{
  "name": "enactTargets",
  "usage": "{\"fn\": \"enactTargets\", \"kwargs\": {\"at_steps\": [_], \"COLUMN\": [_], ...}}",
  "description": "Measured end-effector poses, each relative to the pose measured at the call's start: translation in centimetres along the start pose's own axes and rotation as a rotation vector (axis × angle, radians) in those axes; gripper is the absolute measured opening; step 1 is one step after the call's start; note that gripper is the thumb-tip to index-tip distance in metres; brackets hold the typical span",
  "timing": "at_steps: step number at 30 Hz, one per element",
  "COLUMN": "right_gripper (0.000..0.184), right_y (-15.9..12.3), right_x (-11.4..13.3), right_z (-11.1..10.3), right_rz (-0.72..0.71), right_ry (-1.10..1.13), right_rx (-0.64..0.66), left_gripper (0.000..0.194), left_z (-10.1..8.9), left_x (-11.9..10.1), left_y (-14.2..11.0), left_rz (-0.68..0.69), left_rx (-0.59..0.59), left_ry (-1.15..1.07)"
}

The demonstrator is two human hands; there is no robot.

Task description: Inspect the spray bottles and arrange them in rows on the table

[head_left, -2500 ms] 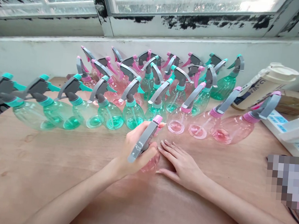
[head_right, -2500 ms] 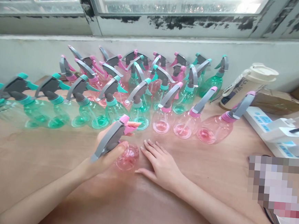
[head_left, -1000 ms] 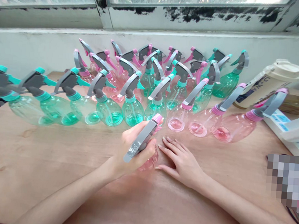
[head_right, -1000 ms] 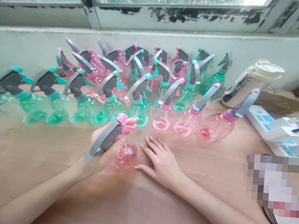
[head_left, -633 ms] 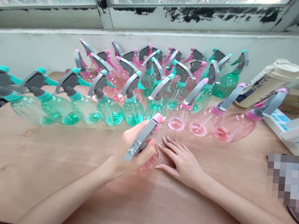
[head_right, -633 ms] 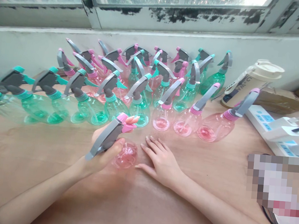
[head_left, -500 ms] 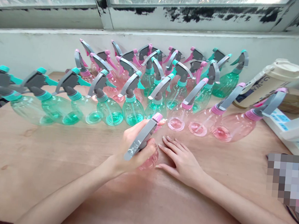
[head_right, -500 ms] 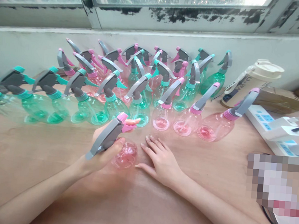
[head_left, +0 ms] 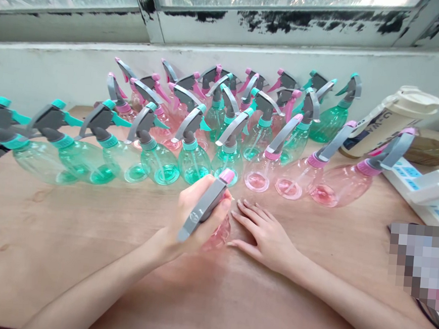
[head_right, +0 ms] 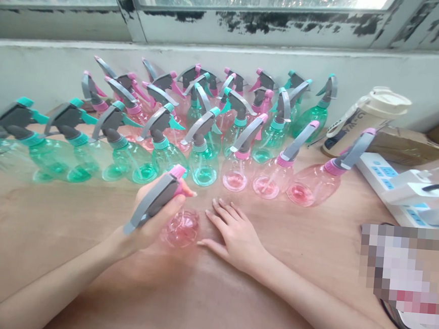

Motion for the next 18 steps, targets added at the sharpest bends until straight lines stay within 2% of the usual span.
{"fn": "enactTargets", "kwargs": {"at_steps": [2,6,18], "right_gripper": [0.059,0.060,0.059], "right_y": [0.00,-0.04,-0.01], "right_x": [0.00,-0.04,0.00], "right_z": [0.02,0.10,0.12], "right_rz": [-0.004,-0.004,-0.010], "right_ry": [0.005,0.003,0.005], "right_rx": [0.007,0.014,0.009], "left_gripper": [0.011,0.025,0.031], "left_z": [0.22,0.32,0.43], "left_x": [0.18,0.64,1.02], "left_y": [0.33,0.46,0.08], "left_rz": [-0.012,-0.002,0.023], "left_rx": [0.028,0.027,0.021], "left_ry": [-0.007,-0.027,-0.054]}}
Point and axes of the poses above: each hand's wrist, its own y-axis towards the middle knuckle, its own z-axis out of the palm, x = y × z, the point moved 5 cm from there along y, towards the middle knuckle, and after that the axes turned 8 degrees about -y, right-handed, at the moved point
